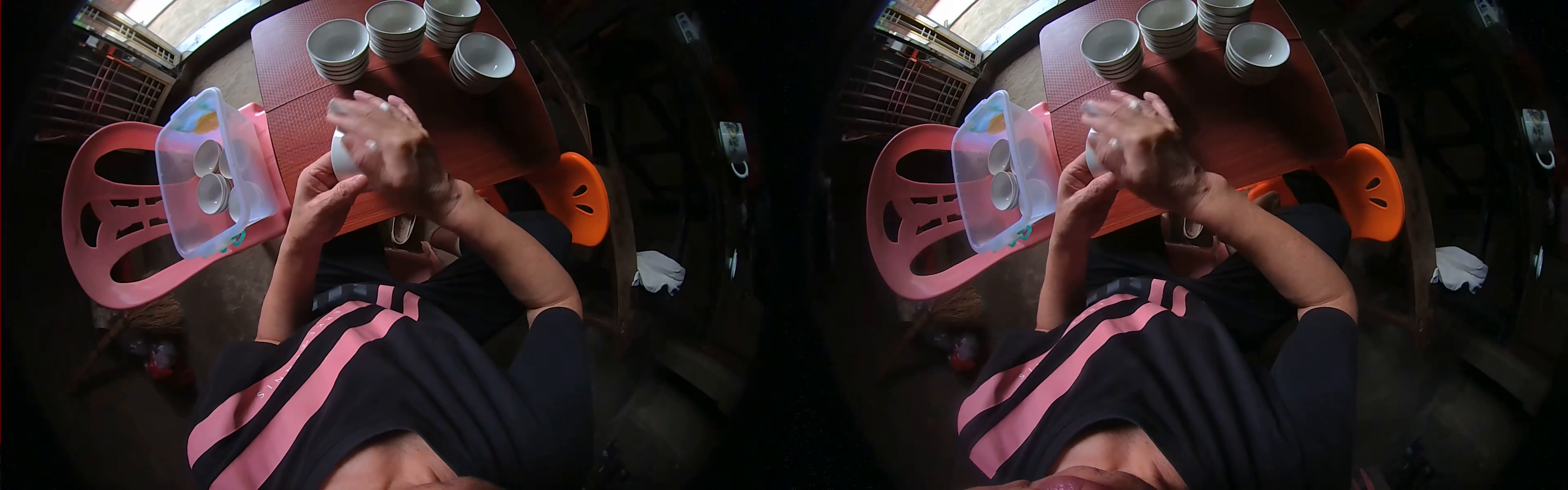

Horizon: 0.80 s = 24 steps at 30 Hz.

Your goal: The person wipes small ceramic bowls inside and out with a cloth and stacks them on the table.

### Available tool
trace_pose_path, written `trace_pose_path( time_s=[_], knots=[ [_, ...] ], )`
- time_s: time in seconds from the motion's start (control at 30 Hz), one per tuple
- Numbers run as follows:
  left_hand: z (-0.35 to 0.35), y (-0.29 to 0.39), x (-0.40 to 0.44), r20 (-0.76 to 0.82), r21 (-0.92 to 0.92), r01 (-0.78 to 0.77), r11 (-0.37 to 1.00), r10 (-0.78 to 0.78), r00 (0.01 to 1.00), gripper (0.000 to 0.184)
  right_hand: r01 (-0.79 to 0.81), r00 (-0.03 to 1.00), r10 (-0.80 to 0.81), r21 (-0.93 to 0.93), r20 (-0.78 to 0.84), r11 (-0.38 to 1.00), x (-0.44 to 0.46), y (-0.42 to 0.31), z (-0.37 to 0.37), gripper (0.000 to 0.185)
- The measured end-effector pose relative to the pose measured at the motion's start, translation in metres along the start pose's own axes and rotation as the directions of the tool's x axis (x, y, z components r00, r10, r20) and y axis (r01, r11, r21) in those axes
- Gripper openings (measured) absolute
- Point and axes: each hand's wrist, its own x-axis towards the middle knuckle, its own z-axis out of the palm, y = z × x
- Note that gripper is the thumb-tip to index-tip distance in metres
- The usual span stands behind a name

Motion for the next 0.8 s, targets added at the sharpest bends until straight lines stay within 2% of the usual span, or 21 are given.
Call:
trace_pose_path(
  time_s=[0.03, 0.07, 0.1, 0.13, 0.17, 0.2, 0.27, 0.3, 0.33, 0.37, 0.4, 0.43, 0.5, 0.53, 0.67, 0.73, 0.77, 0.8],
  knots=[
    [-0.005, -0.002, -0.001, 0.047, -0.039, -0.016, 0.999, 0.018, 0.999, 0.036, 0.012, 0.997, -0.008, -0.048, 0.074, 0.999, 0.005, -0.021, -0.008, 0.032],
    [0.002, 0.0, -0.003, -0.013, 0.045, -0.024, 0.999, 0.025, 1.0, 0.036, 0.115, 0.988, -0.109, -0.049, 0.113, 0.992, 0.001, -0.024, -0.002, 0.03],
    [0.009, 0.002, -0.004, -0.07, 0.131, -0.025, 0.991, 0.034, 0.997, 0.036, 0.112, 0.988, -0.106, -0.048, 0.11, 0.993, 0.001, -0.022, 0.0, 0.03],
    [-0.018, -0.008, -0.006, 0.172, 0.015, -0.088, 0.996, 0.084, 0.981, 0.033, 0.069, 0.992, -0.063, -0.054, 0.114, 0.996, 0.001, -0.017, 0.0, 0.029],
    [-0.01, -0.004, -0.004, 0.097, 0.178, -0.021, 0.984, 0.004, 0.995, 0.031, 0.026, 0.993, -0.019, -0.062, 0.118, 0.998, 0.001, -0.012, 0.0, 0.028],
    [0.002, 0.001, -0.002, 0.009, 0.33, 0.055, 0.942, -0.061, 0.998, 0.029, -0.086, 0.993, 0.086, -0.004, 0.081, 0.996, 0.003, -0.004, 0.0, 0.027],
    [0.013, 0.001, 0.0, -0.036, 0.4, 0.094, 0.912, -0.087, 0.996, 0.025, -0.052, 0.992, 0.041, 0.09, 0.117, 0.995, 0.005, 0.022, 0.008, 0.02],
    [0.015, -0.001, -0.001, -0.037, 0.401, 0.077, 0.913, -0.068, 0.997, 0.025, -0.451, 0.885, 0.334, 0.421, 0.325, 0.787, 0.008, 0.027, -0.005, 0.021],
    [0.015, -0.002, -0.003, -0.037, 0.403, 0.063, 0.913, -0.052, 0.998, 0.024, -0.658, 0.75, 0.476, 0.581, 0.458, 0.479, 0.007, 0.034, -0.001, 0.023],
    [0.015, -0.002, -0.004, -0.032, 0.404, 0.064, 0.913, -0.056, 0.998, 0.024, -0.76, 0.584, 0.532, 0.643, 0.613, 0.093, 0.006, 0.04, 0.002, 0.025],
    [0.013, -0.003, -0.005, -0.011, 0.379, 0.043, 0.925, -0.042, 0.999, 0.024, -0.736, 0.434, 0.548, 0.632, 0.715, -0.242, 0.002, 0.041, 0.006, 0.026],
    [0.01, -0.002, -0.006, 0.009, 0.353, 0.021, 0.935, -0.026, 1.0, 0.025, -0.734, 0.437, 0.549, 0.635, 0.713, -0.24, -0.002, 0.043, 0.009, 0.026],
    [-0.001, 0.0, -0.005, 0.013, 0.348, 0.039, 0.937, -0.046, 0.999, 0.026, -0.483, 0.411, 0.351, 0.527, 0.841, -0.699, -0.001, 0.039, 0.01, 0.025],
    [-0.004, 0.001, -0.005, 0.017, 0.342, 0.058, 0.938, -0.068, 0.998, 0.027, -0.507, 0.327, 0.425, 0.536, 0.844, -0.675, -0.003, 0.034, 0.009, 0.025],
    [0.019, 0.018, 0.002, -0.022, 0.425, 0.124, 0.897, -0.127, 0.992, 0.03, -0.495, 0.313, 0.476, 0.568, 0.822, -0.657, -0.009, 0.042, 0.012, 0.028],
    [0.018, 0.019, 0.006, -0.117, 0.212, 0.158, 0.965, -0.135, 0.984, 0.035, -0.748, 0.392, 0.548, 0.603, 0.739, -0.279, -0.017, 0.052, 0.018, 0.031],
    [0.017, 0.02, 0.006, -0.072, 0.234, 0.121, 0.965, -0.106, 0.992, 0.038, -0.73, 0.577, 0.561, 0.682, 0.594, 0.03, -0.01, 0.041, 0.01, 0.031],
    [0.017, 0.018, 0.007, -0.073, 0.234, 0.117, 0.965, -0.102, 0.992, 0.038, -0.634, 0.746, 0.5, 0.698, 0.439, 0.334, -0.004, 0.028, 0.001, 0.033]
  ],
)
